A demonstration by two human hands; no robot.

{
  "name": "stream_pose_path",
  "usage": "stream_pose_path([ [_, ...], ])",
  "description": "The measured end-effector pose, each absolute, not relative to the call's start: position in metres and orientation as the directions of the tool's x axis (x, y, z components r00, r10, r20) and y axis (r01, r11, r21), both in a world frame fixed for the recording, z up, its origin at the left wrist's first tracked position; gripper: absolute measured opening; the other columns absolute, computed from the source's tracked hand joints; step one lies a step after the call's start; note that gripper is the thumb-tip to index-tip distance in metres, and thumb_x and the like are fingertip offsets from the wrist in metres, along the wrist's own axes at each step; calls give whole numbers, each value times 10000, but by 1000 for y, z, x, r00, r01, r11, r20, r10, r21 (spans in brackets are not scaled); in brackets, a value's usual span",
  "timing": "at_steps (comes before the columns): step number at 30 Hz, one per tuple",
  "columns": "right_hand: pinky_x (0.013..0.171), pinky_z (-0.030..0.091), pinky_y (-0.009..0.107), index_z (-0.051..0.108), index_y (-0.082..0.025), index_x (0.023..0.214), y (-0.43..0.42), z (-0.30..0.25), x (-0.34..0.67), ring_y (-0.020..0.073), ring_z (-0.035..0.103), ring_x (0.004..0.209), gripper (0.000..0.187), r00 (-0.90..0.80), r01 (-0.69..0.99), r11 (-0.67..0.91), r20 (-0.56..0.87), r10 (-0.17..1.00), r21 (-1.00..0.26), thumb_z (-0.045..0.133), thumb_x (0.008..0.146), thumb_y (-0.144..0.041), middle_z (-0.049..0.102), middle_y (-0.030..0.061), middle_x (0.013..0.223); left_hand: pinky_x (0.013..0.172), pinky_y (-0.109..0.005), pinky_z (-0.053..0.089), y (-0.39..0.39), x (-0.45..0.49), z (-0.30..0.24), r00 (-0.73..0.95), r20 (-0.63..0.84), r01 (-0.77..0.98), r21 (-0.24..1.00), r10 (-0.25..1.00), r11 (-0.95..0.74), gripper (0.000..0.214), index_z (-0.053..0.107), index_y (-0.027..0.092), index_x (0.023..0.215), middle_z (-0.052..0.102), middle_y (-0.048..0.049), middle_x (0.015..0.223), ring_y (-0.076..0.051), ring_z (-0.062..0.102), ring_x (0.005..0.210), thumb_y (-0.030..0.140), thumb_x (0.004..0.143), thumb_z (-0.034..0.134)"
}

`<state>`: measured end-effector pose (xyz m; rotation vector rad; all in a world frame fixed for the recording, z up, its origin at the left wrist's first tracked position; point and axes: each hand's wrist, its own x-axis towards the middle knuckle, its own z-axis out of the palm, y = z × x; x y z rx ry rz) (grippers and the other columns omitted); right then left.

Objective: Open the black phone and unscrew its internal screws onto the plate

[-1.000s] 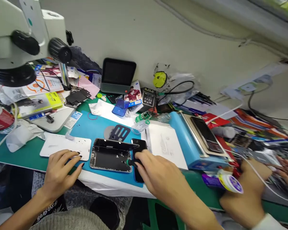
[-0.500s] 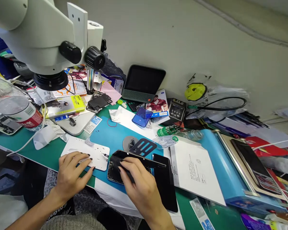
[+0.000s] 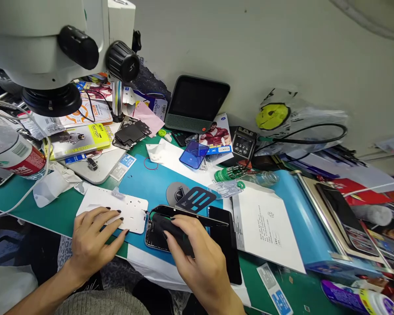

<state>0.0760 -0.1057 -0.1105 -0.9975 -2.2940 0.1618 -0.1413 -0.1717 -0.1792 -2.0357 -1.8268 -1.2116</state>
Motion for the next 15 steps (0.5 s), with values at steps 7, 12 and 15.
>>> stream_pose_path([
  [7, 806, 598, 258, 556, -177, 1051, -100, -113, 68, 157, 700, 888, 190, -516, 595, 717, 512, 687, -363, 618, 879, -126, 696, 74, 965, 818, -419, 421, -169, -142, -181, -54, 646, 888, 380, 761, -260, 58, 678, 177, 878, 728, -22, 974, -268, 628, 957, 194, 830, 708],
  [12, 830, 593, 246, 561, -161, 1049, -94, -113, 65, 151, 699, 908, 182, -542, 579, 732, 501, 674, -358, 619, 880, -125, 696, 86, 981, 827, -422, 422, -168, -140, -180, -73, 637, 889, 390, 767, -240, 51, 685, 186, 855, 734, -9, 969, -265, 633, 948, 206, 822, 718],
  [15, 816, 604, 261, 565, -170, 1053, -93, -113, 64, 156, 702, 895, 176, -551, 586, 730, 487, 678, -353, 616, 887, -140, 701, 84, 976, 821, -420, 425, -167, -140, -178, -73, 635, 889, 390, 769, -238, 46, 686, 186, 840, 737, -12, 963, -263, 636, 943, 214, 821, 717],
])
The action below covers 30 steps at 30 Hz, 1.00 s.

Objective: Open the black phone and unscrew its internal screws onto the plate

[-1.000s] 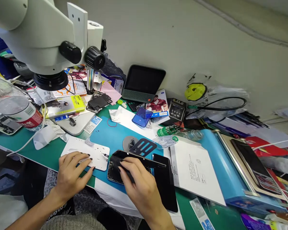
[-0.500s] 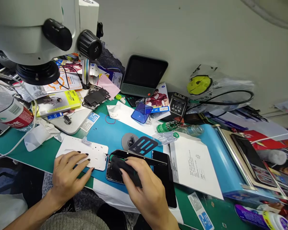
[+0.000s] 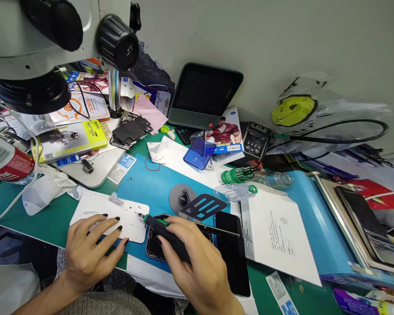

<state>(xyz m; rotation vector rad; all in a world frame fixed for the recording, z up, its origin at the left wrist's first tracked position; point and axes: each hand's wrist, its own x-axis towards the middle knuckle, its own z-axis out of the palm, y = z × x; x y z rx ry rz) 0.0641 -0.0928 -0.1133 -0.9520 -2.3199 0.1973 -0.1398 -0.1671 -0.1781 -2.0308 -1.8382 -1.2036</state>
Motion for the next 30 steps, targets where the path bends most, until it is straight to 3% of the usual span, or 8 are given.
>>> stream_pose_path([
  [9, 801, 610, 272, 568, -178, 1079, -93, -109, 65, 162, 704, 884, 215, -551, 578, 729, 484, 680, -367, 626, 879, -124, 705, 89, 964, 815, -421, 423, -166, -139, -175, -88, 641, 885, 401, 762, -235, 59, 698, 181, 841, 736, -37, 956, -271, 630, 940, 227, 816, 726],
  [12, 820, 597, 245, 580, -178, 1068, -98, -110, 73, 155, 697, 910, 213, -499, 574, 682, 468, 730, -453, 637, 870, -126, 697, 86, 980, 791, -399, 418, -164, -139, -170, -150, 607, 848, 484, 781, -213, 79, 696, 173, 889, 714, -42, 906, -243, 604, 900, 206, 825, 727],
  [15, 774, 605, 232, 586, -194, 1034, -105, -113, 82, 162, 696, 918, 184, -380, 543, 564, 417, 826, -623, 641, 865, -148, 688, 80, 975, 752, -371, 396, -161, -136, -164, -206, 546, 789, 584, 812, -193, 89, 689, 177, 925, 670, -36, 863, -208, 558, 854, 202, 843, 716],
  [19, 736, 615, 227, 598, -202, 1000, -117, -116, 92, 163, 698, 892, 160, -249, 456, 436, 359, 899, -776, 644, 858, -145, 689, 74, 943, 716, -343, 365, -155, -127, -159, -141, 514, 725, 635, 846, -265, 60, 671, 189, 903, 643, -6, 822, -174, 521, 817, 168, 855, 698],
  [30, 758, 623, 257, 615, -203, 1006, -136, -122, 119, 182, 694, 929, 225, -174, 370, 388, 348, 921, -844, 662, 821, -85, 697, 81, 970, 726, -329, 376, -156, -108, -149, -8, 578, 680, 602, 816, -419, 148, 671, 181, 877, 648, 7, 816, -156, 492, 821, 39, 835, 676],
])
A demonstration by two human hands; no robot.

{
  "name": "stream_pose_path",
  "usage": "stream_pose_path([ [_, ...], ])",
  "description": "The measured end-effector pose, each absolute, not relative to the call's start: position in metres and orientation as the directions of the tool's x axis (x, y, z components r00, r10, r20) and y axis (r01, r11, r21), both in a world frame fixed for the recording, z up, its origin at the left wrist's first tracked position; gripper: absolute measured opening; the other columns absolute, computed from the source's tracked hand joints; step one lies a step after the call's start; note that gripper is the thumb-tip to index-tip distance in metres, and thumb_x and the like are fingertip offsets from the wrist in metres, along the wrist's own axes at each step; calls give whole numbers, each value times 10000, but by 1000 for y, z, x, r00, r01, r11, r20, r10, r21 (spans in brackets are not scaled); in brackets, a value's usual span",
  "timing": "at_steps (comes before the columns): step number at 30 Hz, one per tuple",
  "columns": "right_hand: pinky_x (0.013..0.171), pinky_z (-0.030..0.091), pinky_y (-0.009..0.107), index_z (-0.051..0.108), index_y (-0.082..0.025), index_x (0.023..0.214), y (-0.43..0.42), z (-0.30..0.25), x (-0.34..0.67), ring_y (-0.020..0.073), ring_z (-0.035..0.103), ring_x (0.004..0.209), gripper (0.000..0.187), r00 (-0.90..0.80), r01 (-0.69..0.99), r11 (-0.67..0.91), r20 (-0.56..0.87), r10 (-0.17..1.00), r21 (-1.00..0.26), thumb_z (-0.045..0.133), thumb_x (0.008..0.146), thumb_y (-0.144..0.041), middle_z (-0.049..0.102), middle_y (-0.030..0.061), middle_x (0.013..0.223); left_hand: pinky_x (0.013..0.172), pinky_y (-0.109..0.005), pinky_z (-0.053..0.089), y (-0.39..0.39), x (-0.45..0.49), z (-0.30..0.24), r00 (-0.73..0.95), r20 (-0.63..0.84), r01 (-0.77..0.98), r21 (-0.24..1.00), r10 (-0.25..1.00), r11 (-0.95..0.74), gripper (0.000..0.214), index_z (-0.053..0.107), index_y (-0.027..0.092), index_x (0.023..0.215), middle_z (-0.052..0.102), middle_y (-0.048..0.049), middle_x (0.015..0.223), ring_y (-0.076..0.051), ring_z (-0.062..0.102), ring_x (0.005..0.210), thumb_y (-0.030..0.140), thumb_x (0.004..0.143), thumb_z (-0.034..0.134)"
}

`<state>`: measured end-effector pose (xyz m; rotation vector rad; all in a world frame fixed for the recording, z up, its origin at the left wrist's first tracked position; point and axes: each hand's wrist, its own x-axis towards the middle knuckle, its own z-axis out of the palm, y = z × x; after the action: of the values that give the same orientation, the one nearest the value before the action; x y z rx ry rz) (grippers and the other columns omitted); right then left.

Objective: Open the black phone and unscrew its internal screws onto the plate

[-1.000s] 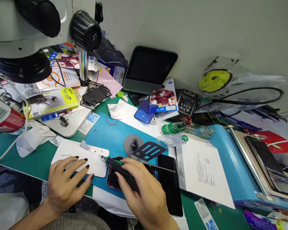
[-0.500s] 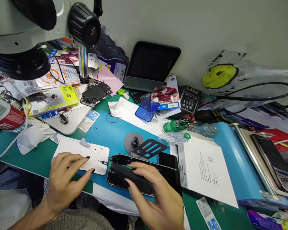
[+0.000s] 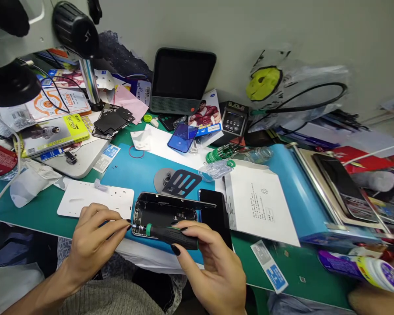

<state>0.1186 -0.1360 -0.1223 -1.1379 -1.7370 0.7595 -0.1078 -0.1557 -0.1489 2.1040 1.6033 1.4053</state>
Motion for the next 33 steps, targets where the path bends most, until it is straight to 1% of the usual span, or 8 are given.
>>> stream_pose_path([
  [3, 745, 616, 236, 611, -212, 1009, -141, -122, 125, 170, 694, 924, 242, -180, 338, 396, 354, 918, -854, 658, 817, -73, 696, 71, 972, 715, -327, 377, -157, -105, -148, 30, 578, 653, 606, 815, -454, 168, 674, 175, 873, 642, -1, 812, -158, 478, 818, 15, 822, 676],
  [6, 727, 614, 242, 608, -213, 1000, -149, -125, 136, 175, 697, 915, 240, -179, 335, 403, 363, 915, -851, 646, 817, -62, 699, 75, 965, 688, -319, 381, -157, -101, -150, 111, 566, 593, 622, 817, -511, 171, 675, 173, 883, 639, -9, 820, -154, 463, 795, 12, 823, 673],
  [11, 768, 608, 253, 602, -204, 1012, -164, -132, 158, 173, 691, 948, 273, -191, 365, 412, 366, 911, -835, 624, 806, -26, 704, 84, 1000, 680, -304, 404, -152, -90, -153, 244, 536, 479, 659, 808, -581, 166, 671, 160, 897, 634, -14, 830, -141, 465, 787, 6, 840, 648],
  [16, 809, 606, 289, 598, -190, 1031, -168, -135, 173, 184, 686, 962, 322, -196, 348, 451, 407, 892, -822, 619, 785, 16, 704, 92, 1007, 707, -306, 419, -146, -81, -152, 337, 478, 440, 682, 811, -584, 163, 671, 172, 897, 631, -6, 833, -135, 476, 793, 19, 856, 636],
  [19, 801, 610, 304, 600, -190, 1007, -165, -135, 177, 190, 687, 948, 308, -179, 327, 447, 410, 895, -833, 615, 782, 20, 708, 85, 976, 713, -316, 418, -142, -77, -151, 362, 454, 432, 693, 814, -578, 184, 670, 182, 914, 633, -5, 840, -135, 483, 788, 12, 850, 639],
  [23, 803, 609, 290, 600, -192, 1009, -161, -138, 180, 179, 687, 941, 320, -163, 293, 448, 418, 894, -844, 614, 777, 27, 712, 75, 961, 709, -324, 423, -137, -72, -148, 381, 449, 420, 695, 808, -584, 173, 667, 174, 894, 632, -11, 824, -137, 475, 773, 10, 842, 646],
  [28, 833, 604, 289, 601, -197, 1017, -160, -143, 186, 177, 685, 967, 320, -185, 302, 438, 399, 898, -847, 625, 779, 17, 715, 73, 971, 694, -322, 430, -134, -71, -145, 398, 455, 432, 673, 797, -600, 144, 670, 160, 863, 630, -17, 795, -136, 473, 756, 19, 839, 657],
  [33, 856, 593, 258, 599, -198, 1026, -158, -140, 185, 156, 682, 973, 320, -189, 298, 440, 399, 897, -847, 617, 787, 15, 715, 61, 988, 693, -322, 432, -135, -73, -145, 385, 462, 438, 671, 799, -598, 135, 676, 157, 875, 635, -18, 797, -137, 480, 763, 28, 837, 669],
])
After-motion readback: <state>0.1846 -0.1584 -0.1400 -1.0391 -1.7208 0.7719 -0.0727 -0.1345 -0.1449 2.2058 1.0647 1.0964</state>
